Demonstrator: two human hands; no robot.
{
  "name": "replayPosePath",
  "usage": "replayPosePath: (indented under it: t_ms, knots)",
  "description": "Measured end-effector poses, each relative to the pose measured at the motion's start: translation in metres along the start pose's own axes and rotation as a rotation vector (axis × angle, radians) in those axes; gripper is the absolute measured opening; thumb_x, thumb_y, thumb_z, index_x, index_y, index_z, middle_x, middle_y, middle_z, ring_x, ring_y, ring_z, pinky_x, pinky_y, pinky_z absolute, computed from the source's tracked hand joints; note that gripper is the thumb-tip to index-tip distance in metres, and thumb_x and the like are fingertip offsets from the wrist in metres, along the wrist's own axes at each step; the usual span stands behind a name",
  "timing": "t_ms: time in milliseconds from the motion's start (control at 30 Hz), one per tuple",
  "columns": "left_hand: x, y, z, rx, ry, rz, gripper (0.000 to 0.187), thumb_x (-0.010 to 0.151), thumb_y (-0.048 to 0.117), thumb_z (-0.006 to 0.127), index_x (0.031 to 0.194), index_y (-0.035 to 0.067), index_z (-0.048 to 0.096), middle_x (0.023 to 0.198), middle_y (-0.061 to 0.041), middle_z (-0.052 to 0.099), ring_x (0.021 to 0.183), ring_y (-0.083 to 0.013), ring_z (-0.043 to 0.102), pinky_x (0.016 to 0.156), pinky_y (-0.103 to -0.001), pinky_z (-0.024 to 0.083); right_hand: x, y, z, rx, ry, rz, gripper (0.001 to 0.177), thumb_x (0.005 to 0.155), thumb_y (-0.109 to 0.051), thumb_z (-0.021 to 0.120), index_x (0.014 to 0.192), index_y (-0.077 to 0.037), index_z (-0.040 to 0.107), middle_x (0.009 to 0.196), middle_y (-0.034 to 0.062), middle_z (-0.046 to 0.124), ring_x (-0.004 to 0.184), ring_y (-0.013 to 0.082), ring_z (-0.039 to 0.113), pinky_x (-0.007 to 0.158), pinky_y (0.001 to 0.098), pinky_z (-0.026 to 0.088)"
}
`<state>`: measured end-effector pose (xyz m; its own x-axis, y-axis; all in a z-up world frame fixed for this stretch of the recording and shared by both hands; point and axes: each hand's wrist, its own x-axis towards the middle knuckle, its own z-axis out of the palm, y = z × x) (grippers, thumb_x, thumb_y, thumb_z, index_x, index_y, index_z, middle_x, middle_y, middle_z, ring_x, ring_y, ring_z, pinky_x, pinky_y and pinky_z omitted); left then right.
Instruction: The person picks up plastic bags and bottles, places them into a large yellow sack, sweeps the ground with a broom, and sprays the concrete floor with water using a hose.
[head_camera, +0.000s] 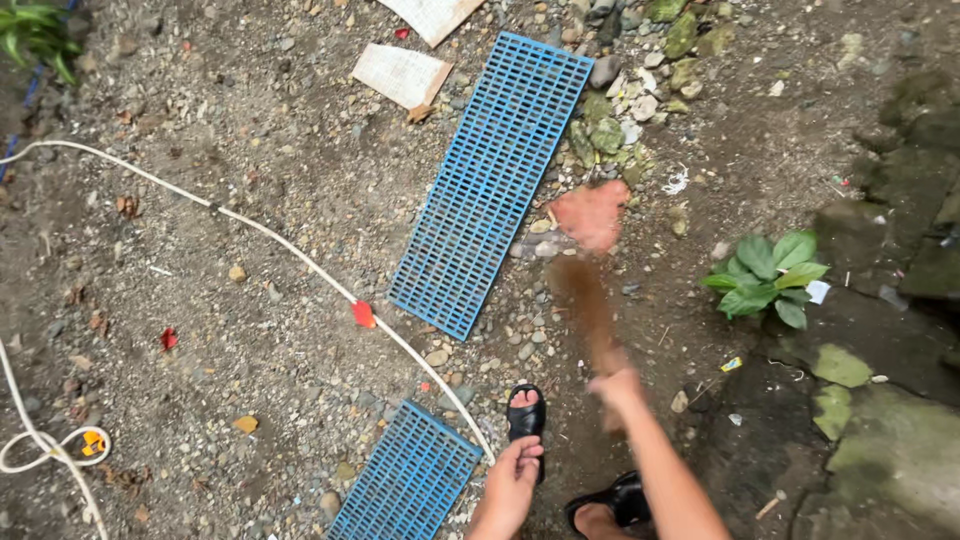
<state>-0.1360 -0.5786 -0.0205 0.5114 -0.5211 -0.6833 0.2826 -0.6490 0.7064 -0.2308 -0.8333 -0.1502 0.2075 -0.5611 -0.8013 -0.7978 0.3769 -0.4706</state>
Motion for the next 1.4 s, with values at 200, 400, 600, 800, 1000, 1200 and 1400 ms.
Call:
replayPosePath:
  t_ms: [200, 400, 600, 800, 1000, 1200, 1400]
  knots:
    - [0.022, 0.020, -0.003, -0.087, -0.024, 0.072, 0.033, 0.093, -0.002, 0.060, 0.124, 0.006, 0.067, 0.107, -0.005, 0.076, 0.097, -0.0111, 0.072, 0.086, -0.024, 0.056, -0.053, -0.041, -0.094, 0.025, 0.373, 0.067, 0.108, 0.073, -0.020, 0.082, 0.167, -0.026, 0.030, 0.099, 0.0207, 0.079, 0.085, 0.0304, 0.074, 0.083, 0.0426, 0.060]
    - [0.025, 0.119, 0.017, 0.124, -0.113, 0.282, 0.032, 0.092, 0.000, 0.063, 0.122, 0.008, 0.069, 0.106, -0.003, 0.081, 0.093, -0.0120, 0.075, 0.097, -0.023, 0.042, -0.171, -0.082, -0.059, 0.218, 0.038, -0.390, 0.109, 0.059, 0.002, 0.087, 0.152, -0.007, 0.031, 0.127, 0.0077, 0.069, 0.101, 0.0140, 0.071, 0.085, 0.0285, 0.056]
    - [0.041, 0.207, -0.003, -0.121, -0.265, 0.292, 0.036, 0.092, 0.000, 0.060, 0.126, 0.008, 0.066, 0.111, -0.003, 0.078, 0.092, -0.0102, 0.068, 0.083, -0.023, 0.054, -0.229, -0.119, -0.074, 0.441, -0.036, -0.225, 0.107, 0.065, 0.003, 0.082, 0.158, -0.013, 0.032, 0.105, 0.0069, 0.074, 0.068, 0.0100, 0.058, 0.063, 0.0281, 0.053]
    - [0.071, 0.250, -0.040, -0.085, -0.213, 0.296, 0.034, 0.092, 0.001, 0.060, 0.126, 0.005, 0.066, 0.112, -0.006, 0.079, 0.092, -0.0116, 0.070, 0.080, -0.025, 0.055, -0.234, -0.123, -0.147, 0.368, 0.199, -0.315, 0.103, 0.067, 0.002, 0.082, 0.157, -0.013, 0.034, 0.108, 0.0051, 0.078, 0.081, 0.0064, 0.070, 0.074, 0.0223, 0.057]
    - [0.111, 0.303, 0.037, -0.108, -0.364, 0.362, 0.034, 0.093, -0.002, 0.059, 0.126, 0.002, 0.066, 0.112, -0.010, 0.078, 0.097, -0.0139, 0.071, 0.089, -0.027, 0.057, -0.239, -0.127, -0.223, 0.609, 0.236, 0.048, 0.102, 0.076, -0.003, 0.080, 0.165, -0.021, 0.033, 0.103, 0.0146, 0.070, 0.075, 0.0223, 0.061, 0.066, 0.0412, 0.054]
    - [0.160, 0.388, 0.130, -0.040, -0.477, 0.330, 0.033, 0.094, 0.000, 0.061, 0.126, 0.002, 0.067, 0.109, -0.010, 0.079, 0.100, -0.0146, 0.072, 0.092, -0.027, 0.057, -0.181, -0.120, -0.309, 0.758, 0.354, -0.227, 0.104, 0.070, 0.001, 0.083, 0.158, -0.018, 0.032, 0.107, 0.0079, 0.073, 0.082, 0.0155, 0.066, 0.075, 0.0331, 0.057]
    - [0.216, 0.491, 0.201, 0.055, -0.510, 0.408, 0.031, 0.095, 0.000, 0.059, 0.125, 0.002, 0.066, 0.111, -0.010, 0.078, 0.105, -0.0158, 0.073, 0.091, -0.028, 0.058, -0.154, -0.141, -0.405, 0.622, 0.365, -0.041, 0.106, 0.069, -0.008, 0.086, 0.159, -0.022, 0.032, 0.105, 0.0099, 0.077, 0.083, 0.0150, 0.066, 0.078, 0.0310, 0.057]
